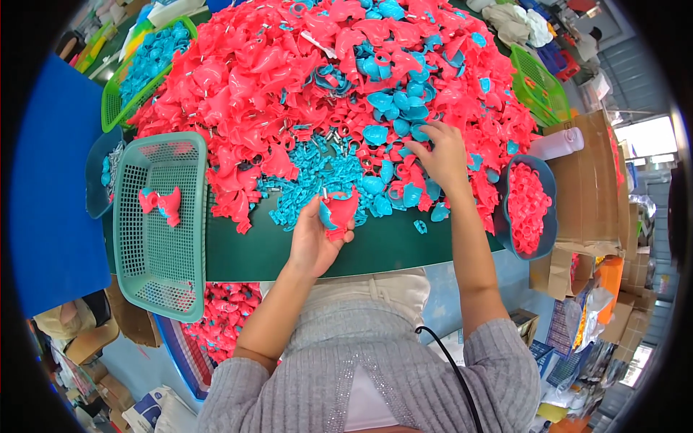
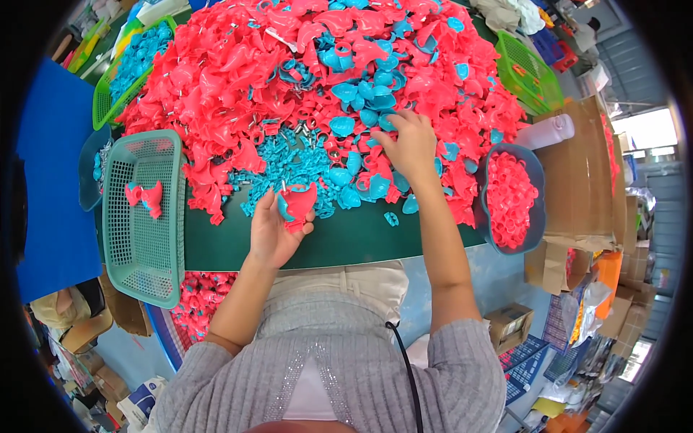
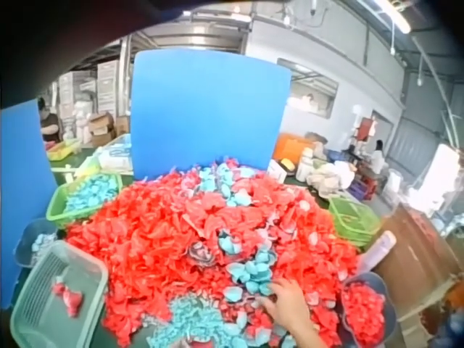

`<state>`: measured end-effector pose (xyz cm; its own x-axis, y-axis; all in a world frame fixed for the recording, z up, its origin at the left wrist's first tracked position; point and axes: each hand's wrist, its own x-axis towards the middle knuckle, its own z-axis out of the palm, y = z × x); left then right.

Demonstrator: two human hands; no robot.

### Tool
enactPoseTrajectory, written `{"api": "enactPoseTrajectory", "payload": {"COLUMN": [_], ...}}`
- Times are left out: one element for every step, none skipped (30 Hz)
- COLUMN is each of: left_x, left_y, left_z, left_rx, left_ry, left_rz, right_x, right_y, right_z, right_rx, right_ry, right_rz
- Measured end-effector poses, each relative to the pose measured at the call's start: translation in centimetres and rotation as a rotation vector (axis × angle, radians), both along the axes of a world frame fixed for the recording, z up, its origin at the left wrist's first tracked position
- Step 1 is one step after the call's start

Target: Assembling pink and blue heart-shaped toy pieces by fitting the components together at a workbench.

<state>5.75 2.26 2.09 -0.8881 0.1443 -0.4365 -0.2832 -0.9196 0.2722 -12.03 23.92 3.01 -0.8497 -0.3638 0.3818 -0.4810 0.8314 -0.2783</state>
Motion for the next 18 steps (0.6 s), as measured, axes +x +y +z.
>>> {"api": "enactPoseTrajectory", "payload": {"left_x": [0.0, 0.2, 0.2, 0.4, 0.4, 0.6, 0.4, 0.3, 0.2, -0.2, -0.5, -0.8, -0.9, -0.8, -0.9, -1.1, -1.5, -2.0], "left_y": [-0.2, -0.5, -0.9, -1.5, -2.0, -2.6, -2.9, -3.1, -3.1, -3.0, -2.8, -2.4, -2.0, -2.1, -2.3, -1.9, -1.2, -0.6], "left_z": [0.1, 0.2, 0.2, 0.0, -0.2, -0.2, -0.1, 0.2, 0.5, 0.8, 1.0, 1.1, 1.0, 0.9, 0.0, 0.1, 0.3, 0.6], "left_rx": [0.000, -0.009, -0.018, -0.023, -0.035, -0.047, -0.059, -0.060, -0.079, -0.095, -0.055, -0.052, -0.065, -0.081, -0.025, -0.022, -0.085, -0.149], "left_ry": [0.002, 0.010, 0.017, 0.014, 0.004, -0.009, -0.022, -0.027, -0.021, -0.010, 0.018, 0.021, -0.021, -0.067, -0.007, -0.011, -0.042, -0.073], "left_rz": [0.001, 0.020, 0.040, 0.055, 0.077, 0.093, 0.105, 0.109, 0.119, 0.128, 0.129, 0.131, 0.157, 0.193, 0.198, 0.200, 0.225, 0.254], "right_x": [-0.6, -1.2, -1.8, -2.6, -4.0, -5.2, -5.8, -6.2, -6.4, -6.6, -6.8, -6.9, -6.9, -6.0, -4.7, -2.8, -0.7, 1.7], "right_y": [0.0, 0.6, 1.3, 1.9, 3.4, 4.8, 5.2, 5.4, 5.8, 6.3, 6.8, 7.6, 8.2, 7.2, 6.5, 4.9, 3.0, 0.8], "right_z": [-0.3, -0.3, 0.0, 0.1, 0.5, 0.7, 0.8, 0.8, 0.8, 0.4, -0.2, -0.5, -0.4, 0.7, 1.8, 2.1, 2.2, 2.5], "right_rx": [-0.002, -0.003, -0.221, -0.442, -0.302, -0.159, -0.160, -0.068, 0.026, 0.028, -0.047, -0.122, -0.379, -0.635, -0.930, -1.165, -1.395, -1.445], "right_ry": [0.025, 0.026, -0.004, -0.042, 0.088, 0.216, 0.211, 0.066, -0.078, -0.077, -0.041, -0.006, -0.111, -0.226, -0.482, -0.586, -0.687, -0.801], "right_rz": [0.015, 0.016, -0.056, -0.118, -0.205, -0.295, -0.290, -0.401, -0.509, -0.507, -0.476, -0.447, -0.386, -0.311, -0.238, -0.066, 0.115, 0.199]}}
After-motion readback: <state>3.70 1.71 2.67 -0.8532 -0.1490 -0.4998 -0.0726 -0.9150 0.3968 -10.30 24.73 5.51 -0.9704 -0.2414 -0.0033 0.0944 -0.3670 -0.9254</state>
